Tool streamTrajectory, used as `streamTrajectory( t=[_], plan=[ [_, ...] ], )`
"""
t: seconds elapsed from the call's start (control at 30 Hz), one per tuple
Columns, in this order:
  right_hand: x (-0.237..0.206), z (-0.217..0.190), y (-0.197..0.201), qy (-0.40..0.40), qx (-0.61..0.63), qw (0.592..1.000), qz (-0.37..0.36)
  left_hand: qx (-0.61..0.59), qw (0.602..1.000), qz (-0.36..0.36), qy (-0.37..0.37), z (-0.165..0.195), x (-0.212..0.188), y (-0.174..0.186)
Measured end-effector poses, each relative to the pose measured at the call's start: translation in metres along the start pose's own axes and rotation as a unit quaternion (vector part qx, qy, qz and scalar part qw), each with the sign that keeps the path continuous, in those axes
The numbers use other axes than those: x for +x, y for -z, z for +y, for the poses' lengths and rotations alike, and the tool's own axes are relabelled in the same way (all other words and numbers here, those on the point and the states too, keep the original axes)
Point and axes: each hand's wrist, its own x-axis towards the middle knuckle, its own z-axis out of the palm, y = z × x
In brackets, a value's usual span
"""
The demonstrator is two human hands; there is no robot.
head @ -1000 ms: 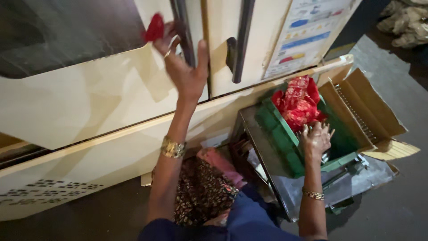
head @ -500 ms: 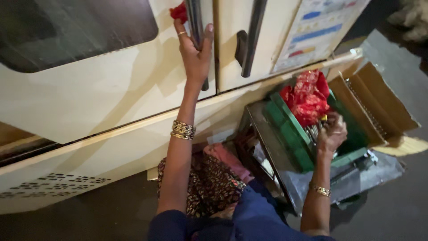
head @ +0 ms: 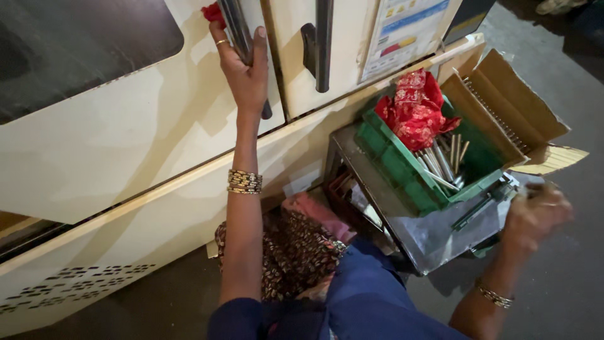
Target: The person sits on the floor and repeatedly inserts a red fabric piece into a metal tube, then uses a yellow-handled tool to press or secure it. The person opens and closes a nearby cabinet door multiple times while handling the tubes and fabric pieces.
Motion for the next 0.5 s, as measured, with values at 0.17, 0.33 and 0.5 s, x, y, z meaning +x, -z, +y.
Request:
streamTrajectory(
  t=[0.17,0.33,0.5],
  plan=[
    [-0.037,-0.035,-0.039,-0.240,0.184,0.926,-0.225,-0.020,1.000,-0.013,-0.009,0.002,0.000,-0.001],
    [-0.050,-0.057,-0.039,-0.007,0.196,0.888,-0.416,0.023,1.000,-0.005,-0.018,0.002,0.003,-0.001],
    [-0.024,-0.040,-0.041,-0.049,0.185,0.876,-0.443,0.048,0.999,0.021,-0.002,0.003,0.003,-0.003]
  ],
)
